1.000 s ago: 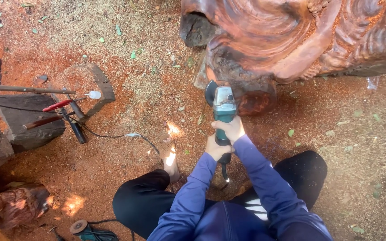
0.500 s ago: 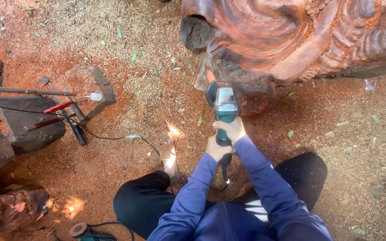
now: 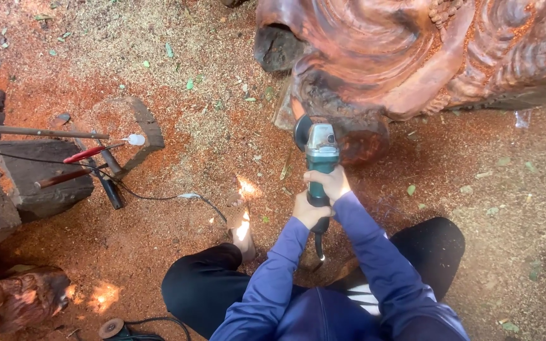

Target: Shaping and smoothing a large wooden sculpture using a handheld angle grinder.

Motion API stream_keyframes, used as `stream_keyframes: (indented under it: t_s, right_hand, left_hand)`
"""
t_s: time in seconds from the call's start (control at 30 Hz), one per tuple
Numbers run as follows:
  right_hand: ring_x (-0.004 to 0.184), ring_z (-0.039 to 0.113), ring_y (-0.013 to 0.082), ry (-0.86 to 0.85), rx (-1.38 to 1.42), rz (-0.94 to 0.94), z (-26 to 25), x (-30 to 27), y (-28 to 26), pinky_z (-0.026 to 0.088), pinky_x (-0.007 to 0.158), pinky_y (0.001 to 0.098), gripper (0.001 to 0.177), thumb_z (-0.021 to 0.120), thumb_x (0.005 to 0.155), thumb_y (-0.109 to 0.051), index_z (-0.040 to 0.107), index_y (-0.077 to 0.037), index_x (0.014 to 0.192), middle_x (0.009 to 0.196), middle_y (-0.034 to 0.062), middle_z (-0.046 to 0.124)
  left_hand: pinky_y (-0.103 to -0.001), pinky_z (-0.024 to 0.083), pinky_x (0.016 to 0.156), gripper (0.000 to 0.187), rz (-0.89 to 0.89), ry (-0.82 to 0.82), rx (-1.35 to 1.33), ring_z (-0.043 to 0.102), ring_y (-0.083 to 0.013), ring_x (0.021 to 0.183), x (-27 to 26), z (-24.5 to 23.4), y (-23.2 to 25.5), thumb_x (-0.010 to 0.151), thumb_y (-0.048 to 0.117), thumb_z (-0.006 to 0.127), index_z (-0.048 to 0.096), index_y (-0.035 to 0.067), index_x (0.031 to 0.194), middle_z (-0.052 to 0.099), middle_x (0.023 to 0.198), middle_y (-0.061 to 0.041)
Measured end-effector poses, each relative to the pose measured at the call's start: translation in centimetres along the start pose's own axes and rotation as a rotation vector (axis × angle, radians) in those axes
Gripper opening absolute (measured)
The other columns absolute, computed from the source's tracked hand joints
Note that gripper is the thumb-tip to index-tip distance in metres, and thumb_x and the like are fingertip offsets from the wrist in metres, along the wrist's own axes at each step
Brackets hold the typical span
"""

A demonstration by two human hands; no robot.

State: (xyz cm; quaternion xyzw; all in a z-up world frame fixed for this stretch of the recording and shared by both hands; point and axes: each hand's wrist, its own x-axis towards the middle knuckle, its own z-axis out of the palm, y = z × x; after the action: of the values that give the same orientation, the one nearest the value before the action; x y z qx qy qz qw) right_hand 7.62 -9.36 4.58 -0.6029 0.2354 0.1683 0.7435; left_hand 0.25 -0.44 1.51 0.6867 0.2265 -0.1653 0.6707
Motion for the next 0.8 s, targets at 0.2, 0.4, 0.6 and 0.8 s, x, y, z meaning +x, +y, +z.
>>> stream_keyframes:
  t_s: [0.2,0.4,0.6,0.8]
  right_hand:
    - [0.083,0.068,0.0215,0.018,0.051,0.011,0.6,-0.6,-1.0,0.055,0.081,0.0402,0.041,0.092,0.060,-0.011,0.072,0.003,0.093,0.082,0.0145,0.070]
    - [0.073,0.071,0.0254,0.016,0.219,0.061,0.2,-2.8,-2.8,0.057,0.070,0.0395,0.042,0.090,0.062,-0.012,0.070,-0.001,0.097,0.079,0.0136,0.070]
    - [0.087,0.071,0.0327,-0.071,-0.087,0.017,-0.2,-1.6,1.2,0.056,0.082,0.0494,0.060,0.097,0.062,-0.017,0.067,0.004,0.109,0.093,0.0218,0.070]
    - [0.094,0.072,0.0276,-0.092,-0.299,0.019,1.6,-0.4,0.5,0.054,0.087,0.0405,0.055,0.096,0.059,-0.022,0.073,0.002,0.102,0.091,0.0160,0.073]
  left_hand:
    - [-0.028,0.055,0.064,0.036,-0.046,0.016,0.049,0.070,-0.0190,0.068,-0.4,0.0,1.4,0.047,0.003,0.085,0.070,0.005,0.079,0.070,0.068,-0.011]
    - [-0.031,0.057,0.068,0.047,-0.062,-0.012,0.124,0.073,-0.0213,0.074,-1.3,-0.3,2.2,0.042,0.008,0.087,0.071,0.004,0.086,0.071,0.072,-0.013]
    - [-0.028,0.055,0.073,0.043,-0.019,-0.063,-0.073,0.069,-0.0176,0.074,-1.9,-0.4,-1.5,0.044,0.006,0.090,0.073,0.007,0.084,0.072,0.074,-0.010]
    - [-0.029,0.055,0.070,0.040,0.052,-0.036,-0.207,0.066,-0.0162,0.073,0.1,-1.6,-5.0,0.048,0.005,0.092,0.072,0.006,0.082,0.070,0.074,-0.006]
